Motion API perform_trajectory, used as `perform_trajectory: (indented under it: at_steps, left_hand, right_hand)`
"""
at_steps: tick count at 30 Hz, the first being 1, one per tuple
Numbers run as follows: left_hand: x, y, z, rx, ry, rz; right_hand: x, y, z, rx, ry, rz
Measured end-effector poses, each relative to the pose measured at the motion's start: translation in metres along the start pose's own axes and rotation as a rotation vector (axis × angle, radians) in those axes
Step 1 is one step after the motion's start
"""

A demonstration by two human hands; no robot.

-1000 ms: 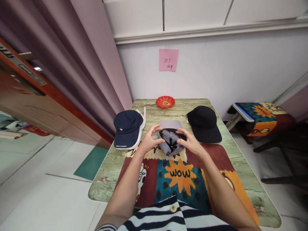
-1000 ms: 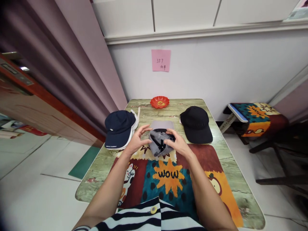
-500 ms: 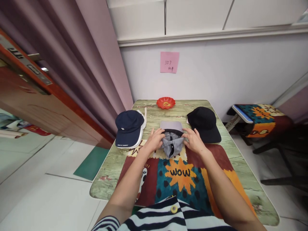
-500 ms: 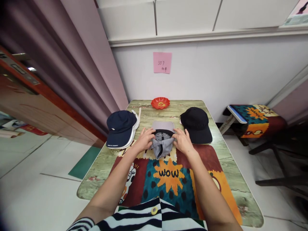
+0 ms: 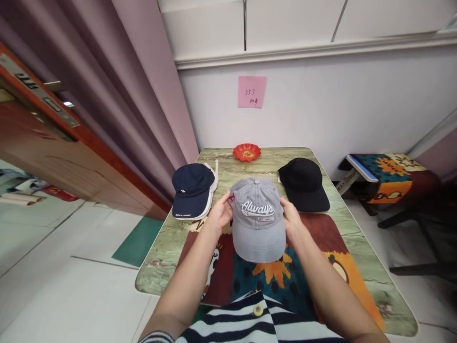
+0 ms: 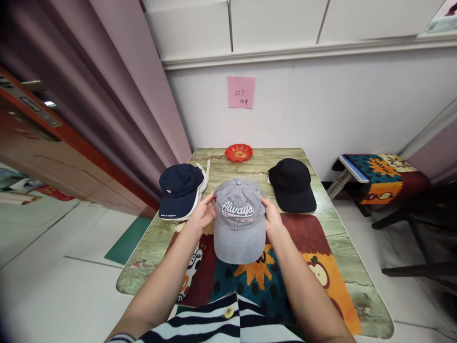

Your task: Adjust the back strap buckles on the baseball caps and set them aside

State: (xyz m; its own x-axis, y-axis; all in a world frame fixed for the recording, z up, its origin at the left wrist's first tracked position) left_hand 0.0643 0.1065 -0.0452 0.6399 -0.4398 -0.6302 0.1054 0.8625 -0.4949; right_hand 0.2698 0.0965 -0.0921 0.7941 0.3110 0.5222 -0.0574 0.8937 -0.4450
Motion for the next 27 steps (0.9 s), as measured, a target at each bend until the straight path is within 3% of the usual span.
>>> perform_trajectory:
  at_steps: [3,7,11,14,16,18,22,24,27]
  left_hand:
    - [0.029,-0.002,-0.035,-0.014,0.054,-0.153]
    - [0.062,-0.026,-0.068,0.032,0.135,-0.288]
    - [0.089,-0.053,-0.077,-0.074,0.028,-0.343]
    - [0.087,-0.058,-0.068,-0.207,-0.074,-0.256]
    - [0.068,-0.054,-0.052,-0.209,-0.092,-0.134]
    - [0.036,-0.048,-0.029,-0.128,-0.058,-0.003]
    - [-0.056,-0.042,0.014,0.016,-0.036,0.308]
    - [-0.104,-0.045,0.020,0.017,-0.082,0.485]
    - [-0.156,-0.051,0.001,-0.050,-0.159,0.658]
  right_hand:
    - [-0.028,0.015,-0.034,-0.125,0.061,0.151]
    - [-0.035,0.027,-0.055,-0.149,0.109,0.182]
    - [-0.039,0.036,-0.061,-0.103,0.084,0.120]
    - [-0.041,0.035,-0.066,-0.131,0.079,0.018]
    - [-0.039,0.029,-0.063,-0.092,0.089,-0.065]
    - [-0.037,0.021,-0.058,-0.005,0.086,-0.101]
    - [-0.037,0.010,-0.052,0.095,0.005,-0.069]
    - [-0.039,0.007,-0.051,0.111,-0.037,-0.053]
    - [-0.041,0.006,-0.051,0.127,-0.063,-0.049]
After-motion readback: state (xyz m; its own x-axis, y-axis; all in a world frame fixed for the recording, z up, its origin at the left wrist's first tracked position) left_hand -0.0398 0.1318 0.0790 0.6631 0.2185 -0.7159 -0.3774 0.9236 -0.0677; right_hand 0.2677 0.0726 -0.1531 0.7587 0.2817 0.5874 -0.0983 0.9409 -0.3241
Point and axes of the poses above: each hand's wrist, its own y-axis towards the middle knuckle, its own z-axis out of the palm, x = y × z, the point moved 6 cm from there along y, towards the middle knuckle, and after that the axes turned 7 degrees about -x, right-handed, at the moved point
